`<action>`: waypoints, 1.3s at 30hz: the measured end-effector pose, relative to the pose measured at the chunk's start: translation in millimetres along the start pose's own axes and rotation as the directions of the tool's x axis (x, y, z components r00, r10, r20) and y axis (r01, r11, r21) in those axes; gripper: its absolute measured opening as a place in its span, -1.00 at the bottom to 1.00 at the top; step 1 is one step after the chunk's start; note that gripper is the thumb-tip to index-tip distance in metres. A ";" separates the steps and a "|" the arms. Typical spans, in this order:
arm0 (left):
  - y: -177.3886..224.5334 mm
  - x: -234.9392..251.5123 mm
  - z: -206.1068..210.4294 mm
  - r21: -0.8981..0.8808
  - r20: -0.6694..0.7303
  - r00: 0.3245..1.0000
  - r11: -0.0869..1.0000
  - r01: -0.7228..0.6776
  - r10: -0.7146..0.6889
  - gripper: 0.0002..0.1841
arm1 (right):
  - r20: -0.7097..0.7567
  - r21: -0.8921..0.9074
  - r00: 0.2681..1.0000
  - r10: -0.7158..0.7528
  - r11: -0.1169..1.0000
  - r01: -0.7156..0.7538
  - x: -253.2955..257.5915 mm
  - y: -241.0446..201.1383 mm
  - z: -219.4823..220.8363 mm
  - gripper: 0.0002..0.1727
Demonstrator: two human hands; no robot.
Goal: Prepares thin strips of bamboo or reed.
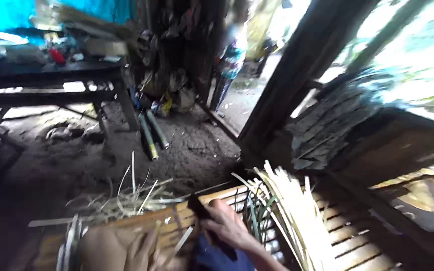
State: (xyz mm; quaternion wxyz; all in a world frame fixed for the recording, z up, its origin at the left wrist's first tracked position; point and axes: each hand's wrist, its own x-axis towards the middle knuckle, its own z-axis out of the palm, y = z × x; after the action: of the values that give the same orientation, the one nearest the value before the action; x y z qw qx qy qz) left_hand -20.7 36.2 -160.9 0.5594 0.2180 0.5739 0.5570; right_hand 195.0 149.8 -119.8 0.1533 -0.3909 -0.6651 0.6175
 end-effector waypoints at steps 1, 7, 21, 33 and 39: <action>4.9 -8.6 4.6 -0.015 0.018 0.999 0.999 -0.045 0.045 -0.77 | 0.031 0.012 0.999 -0.020 1.000 0.019 -1.3 -7.2 0.9 -0.68; 19.1 -48.5 18.1 -0.236 0.178 0.974 0.967 -0.099 0.143 -0.86 | 0.349 0.185 0.932 -0.100 0.982 0.036 -2.2 -31.9 15.1 -0.72; 19.9 -58.7 28.5 -0.255 0.152 0.971 0.956 -0.143 0.185 -0.90 | 0.500 0.061 0.858 -0.115 0.993 0.098 -10.5 -52.0 4.0 -0.76; 18.8 -66.7 32.1 -0.199 0.138 0.941 0.939 -0.281 0.310 -0.91 | 0.560 -0.035 0.827 -0.043 0.997 0.075 -17.2 -70.4 -0.5 -0.84; 16.8 -74.9 34.8 -0.168 0.143 0.912 0.917 -0.361 0.385 -0.93 | 0.582 -0.045 0.813 0.018 0.999 0.010 -29.0 -80.6 -1.9 -0.88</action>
State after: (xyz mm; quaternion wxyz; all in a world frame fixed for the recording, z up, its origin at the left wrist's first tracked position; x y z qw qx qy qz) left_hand 24.8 -10.7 -107.6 0.5038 0.3320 0.4309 0.6710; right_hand 188.4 136.1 -35.6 -0.0678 -0.1881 -0.6933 0.6924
